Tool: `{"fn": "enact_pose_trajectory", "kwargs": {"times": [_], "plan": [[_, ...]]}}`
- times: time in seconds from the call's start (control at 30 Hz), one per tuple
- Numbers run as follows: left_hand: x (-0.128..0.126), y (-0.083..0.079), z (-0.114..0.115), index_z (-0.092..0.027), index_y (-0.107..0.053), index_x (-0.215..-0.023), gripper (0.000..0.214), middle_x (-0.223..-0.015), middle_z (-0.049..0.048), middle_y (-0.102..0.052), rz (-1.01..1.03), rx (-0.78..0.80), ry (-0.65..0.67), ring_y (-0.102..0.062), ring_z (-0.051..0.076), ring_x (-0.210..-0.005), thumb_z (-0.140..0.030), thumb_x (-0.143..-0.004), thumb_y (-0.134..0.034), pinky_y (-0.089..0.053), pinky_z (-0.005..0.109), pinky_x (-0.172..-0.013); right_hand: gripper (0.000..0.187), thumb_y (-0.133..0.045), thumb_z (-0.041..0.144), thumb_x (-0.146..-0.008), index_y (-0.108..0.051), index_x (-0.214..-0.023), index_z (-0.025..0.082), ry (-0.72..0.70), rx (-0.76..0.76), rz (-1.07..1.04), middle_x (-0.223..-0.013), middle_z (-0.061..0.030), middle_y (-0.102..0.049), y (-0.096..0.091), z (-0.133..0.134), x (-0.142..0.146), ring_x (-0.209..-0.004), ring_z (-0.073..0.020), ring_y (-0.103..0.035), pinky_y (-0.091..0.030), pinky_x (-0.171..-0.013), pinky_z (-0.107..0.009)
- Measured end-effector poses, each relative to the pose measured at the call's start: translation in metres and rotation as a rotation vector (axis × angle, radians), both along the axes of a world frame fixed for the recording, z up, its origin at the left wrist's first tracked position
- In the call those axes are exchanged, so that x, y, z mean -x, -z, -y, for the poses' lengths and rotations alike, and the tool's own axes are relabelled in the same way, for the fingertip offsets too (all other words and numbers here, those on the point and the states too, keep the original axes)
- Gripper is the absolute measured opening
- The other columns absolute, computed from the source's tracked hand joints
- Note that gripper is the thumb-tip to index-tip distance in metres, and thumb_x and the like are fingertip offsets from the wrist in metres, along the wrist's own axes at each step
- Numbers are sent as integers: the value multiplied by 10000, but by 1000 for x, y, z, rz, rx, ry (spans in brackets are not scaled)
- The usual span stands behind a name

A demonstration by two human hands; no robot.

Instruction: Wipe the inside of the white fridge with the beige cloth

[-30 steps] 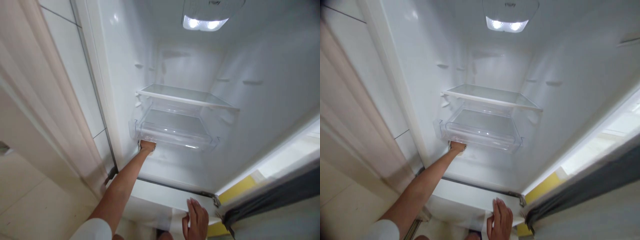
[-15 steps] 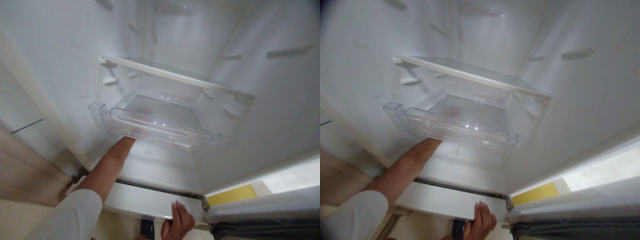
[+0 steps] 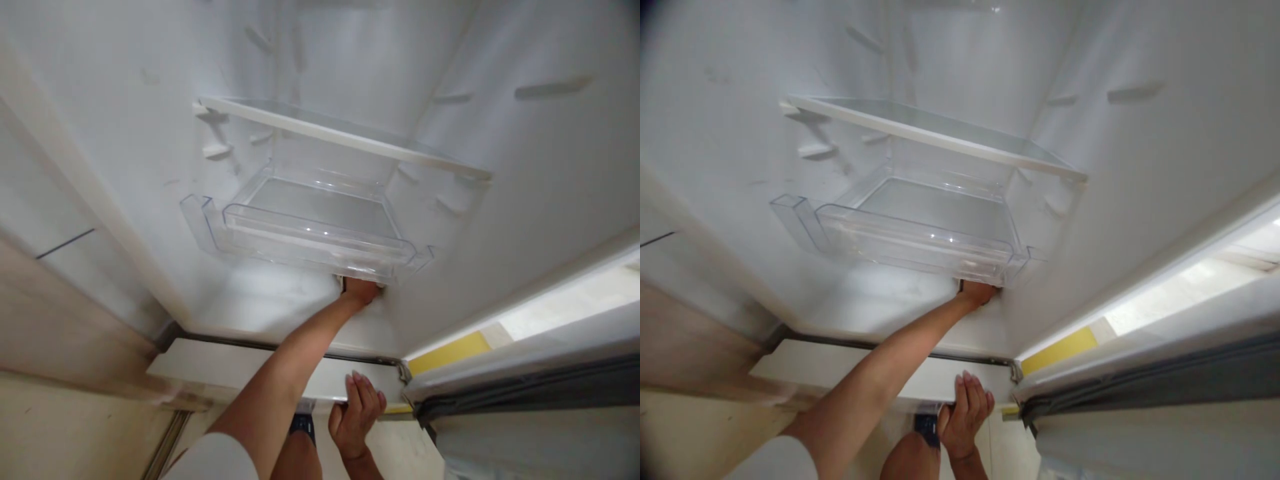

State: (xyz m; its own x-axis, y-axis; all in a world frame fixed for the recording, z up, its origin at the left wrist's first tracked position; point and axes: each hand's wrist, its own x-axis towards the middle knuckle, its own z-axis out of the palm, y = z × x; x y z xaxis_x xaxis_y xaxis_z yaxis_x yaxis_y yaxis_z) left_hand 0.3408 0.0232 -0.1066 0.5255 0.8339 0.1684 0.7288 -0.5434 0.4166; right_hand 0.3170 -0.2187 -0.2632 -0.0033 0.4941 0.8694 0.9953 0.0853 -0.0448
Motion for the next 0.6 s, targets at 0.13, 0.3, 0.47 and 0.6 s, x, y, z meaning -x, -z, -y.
{"fn": "enact_pose_trajectory", "kwargs": {"times": [0.13, 0.3, 0.47, 0.6], "plan": [[21, -7, 28, -298, -613, -1379, 471, -1311, 134, -691, -1, -79, -30, -603, 342, -1240, -296, -910, -583, -451, 528, -1012, 550, -376, 310, -991, -407, -1511, 133, 0, -9, 28, -1150, -176, -626, 2, 1, -6, -1133, -310, -542, -306, -1035, -526], [76, -7, 20, -264, -678, -1283, 410, -1257, 143, -708, -59, -108, -211, -620, 354, -1190, -263, -881, -604, -449, 514, -963, 549, -411, 244, -970, -406, -1505, 120, -42, 8, 39, -1170, -180, -621, -2, 2, -8, -1153, -301, -544, -339, -1029, -516], [166, -4, -15, -130, -743, -1135, 320, -1195, 215, -709, -192, -74, -528, -618, 393, -1153, -233, -912, -538, -431, 536, -945, 593, -450, 170, -910, -426, -1500, 120, -1, -31, -66, -1166, -182, -617, -8, 0, 4, -1170, -309, -545, -327, -1048, -557], [227, -7, -16, -92, -682, -1233, 379, -1257, 236, -671, -259, -112, -641, -559, 391, -1228, -199, -937, -470, -410, 525, -1013, 607, -470, 150, -892, -431, -1498, 121, -18, -25, -77, -1158, -178, -633, -6, 0, 8, -1167, -308, -556, -329, -1054, -554]]}}
